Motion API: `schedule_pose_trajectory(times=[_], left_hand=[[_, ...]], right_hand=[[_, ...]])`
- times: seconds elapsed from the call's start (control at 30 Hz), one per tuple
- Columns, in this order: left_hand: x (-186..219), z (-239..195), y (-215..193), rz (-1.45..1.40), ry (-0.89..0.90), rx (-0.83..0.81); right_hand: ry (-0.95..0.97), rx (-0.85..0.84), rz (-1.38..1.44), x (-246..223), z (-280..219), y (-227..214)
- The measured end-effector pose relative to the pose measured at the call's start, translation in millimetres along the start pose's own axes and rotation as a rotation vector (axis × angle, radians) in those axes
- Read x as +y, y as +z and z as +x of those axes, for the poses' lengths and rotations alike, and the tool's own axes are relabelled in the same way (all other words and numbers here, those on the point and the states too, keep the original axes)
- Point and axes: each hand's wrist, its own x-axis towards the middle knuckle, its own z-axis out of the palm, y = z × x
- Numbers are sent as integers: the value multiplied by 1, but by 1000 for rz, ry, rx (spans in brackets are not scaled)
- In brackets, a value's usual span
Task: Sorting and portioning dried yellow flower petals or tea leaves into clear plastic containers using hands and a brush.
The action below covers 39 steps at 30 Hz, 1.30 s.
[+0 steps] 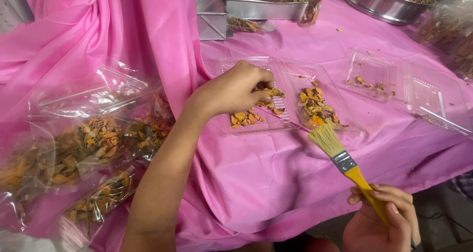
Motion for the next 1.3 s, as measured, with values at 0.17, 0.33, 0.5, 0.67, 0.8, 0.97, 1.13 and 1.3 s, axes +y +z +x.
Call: schedule_pose_trajectory(times=[0.17, 0.33, 0.5, 0.67, 0.8, 0.97, 1.13, 1.3], left_hand=[[3, 0, 1, -11, 54, 40], [-4, 5, 4, 19, 13, 17], [1, 4, 2, -35, 34, 12], [9, -1, 0, -17, 87, 99], [5, 4, 9, -16, 142, 95], [10, 4, 10, -60, 216, 113], [12, 3, 10, -44, 104, 74], [18, 9, 13, -40, 147, 70]], right_hand=[[-77, -69, -38, -10, 4, 40], [-172, -248, -56, -14, 5, 78], [-146, -299, -70, -12, 1, 89], [-294, -98, -95, -2, -5, 82], [-278, -256, -87, -8, 0, 80], [-308, -109, -91, -10, 3, 80], [-236, -139, -8, 2, 11, 63], [-211, 98, 35, 3, 35, 27]])
